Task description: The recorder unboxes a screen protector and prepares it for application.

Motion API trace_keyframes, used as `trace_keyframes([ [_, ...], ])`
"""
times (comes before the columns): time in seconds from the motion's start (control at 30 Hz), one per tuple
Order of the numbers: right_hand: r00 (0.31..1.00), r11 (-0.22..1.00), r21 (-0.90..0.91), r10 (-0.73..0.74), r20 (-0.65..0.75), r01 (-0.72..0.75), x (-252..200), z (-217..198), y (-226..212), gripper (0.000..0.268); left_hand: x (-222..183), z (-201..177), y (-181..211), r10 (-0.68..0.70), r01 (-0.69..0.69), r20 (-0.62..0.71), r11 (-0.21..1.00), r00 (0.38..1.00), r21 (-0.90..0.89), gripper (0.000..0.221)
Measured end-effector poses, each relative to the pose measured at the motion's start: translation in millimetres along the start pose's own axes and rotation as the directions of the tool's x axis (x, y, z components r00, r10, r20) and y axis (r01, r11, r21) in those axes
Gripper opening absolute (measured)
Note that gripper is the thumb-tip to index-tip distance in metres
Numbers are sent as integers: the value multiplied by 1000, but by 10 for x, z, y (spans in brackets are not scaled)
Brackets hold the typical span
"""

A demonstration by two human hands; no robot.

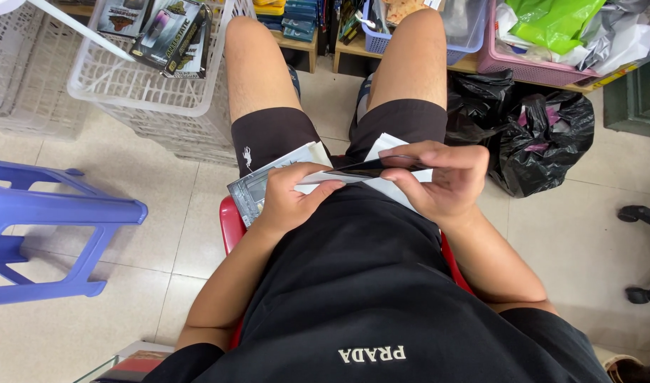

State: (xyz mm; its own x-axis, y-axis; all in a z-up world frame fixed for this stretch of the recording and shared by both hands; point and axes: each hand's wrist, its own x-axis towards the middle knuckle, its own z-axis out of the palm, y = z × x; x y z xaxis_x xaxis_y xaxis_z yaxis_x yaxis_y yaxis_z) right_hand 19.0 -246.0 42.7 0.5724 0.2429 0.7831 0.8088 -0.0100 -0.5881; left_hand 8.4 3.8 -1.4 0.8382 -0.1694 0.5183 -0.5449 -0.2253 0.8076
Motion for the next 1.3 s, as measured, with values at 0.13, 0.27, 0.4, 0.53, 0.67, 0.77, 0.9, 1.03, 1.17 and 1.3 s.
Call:
trace_keyframes([
  [0.13, 971, 964, -188, -153, 182, 187, 381, -29, -132, 49, 61, -46, 164, -22, 23, 49, 1000, 999, -20, 18],
  [0.27, 909, 948, -120, -238, 343, 294, 478, 23, -110, 39, 119, -74, 312, 67, -65, 66, 997, 996, -38, 10],
  [0.4, 881, 933, -142, -252, 400, 331, 555, 91, -77, 40, 170, -109, 419, 88, -88, 9, 995, 996, -46, 9],
  [0.53, 884, 958, -94, -209, 419, 271, 557, 181, -54, 41, 120, -127, 400, 57, -57, -9, 998, 998, -2, 8],
  [0.67, 880, 973, -77, -161, 446, 217, 481, 244, -66, 39, 77, -120, 437, 92, -92, -12, 996, 996, 2, 11],
  [0.77, 895, 976, -121, -113, 431, 182, 426, 239, -136, 36, 25, -97, 398, 31, -31, 2, 999, 1000, 13, 13],
  [0.9, 910, 955, -262, 229, 346, -141, 281, 188, -201, 41, 56, -81, 337, 127, -134, 100, 989, 987, 67, 21],
  [1.03, 909, 901, -424, 252, 332, -95, 291, -22, -163, 35, 110, -216, 221, 156, -190, 138, 939, 978, 285, 31],
  [1.17, 951, 927, -302, 276, 142, -224, 150, -206, 23, 22, 71, -294, 45, -53, -67, 184, 807, 981, 587, 80],
  [1.3, 937, 886, -344, 347, 50, -310, 66, -209, 183, 33, 71, -304, -58, -404, 146, 266, 745, 875, 651, 100],
])
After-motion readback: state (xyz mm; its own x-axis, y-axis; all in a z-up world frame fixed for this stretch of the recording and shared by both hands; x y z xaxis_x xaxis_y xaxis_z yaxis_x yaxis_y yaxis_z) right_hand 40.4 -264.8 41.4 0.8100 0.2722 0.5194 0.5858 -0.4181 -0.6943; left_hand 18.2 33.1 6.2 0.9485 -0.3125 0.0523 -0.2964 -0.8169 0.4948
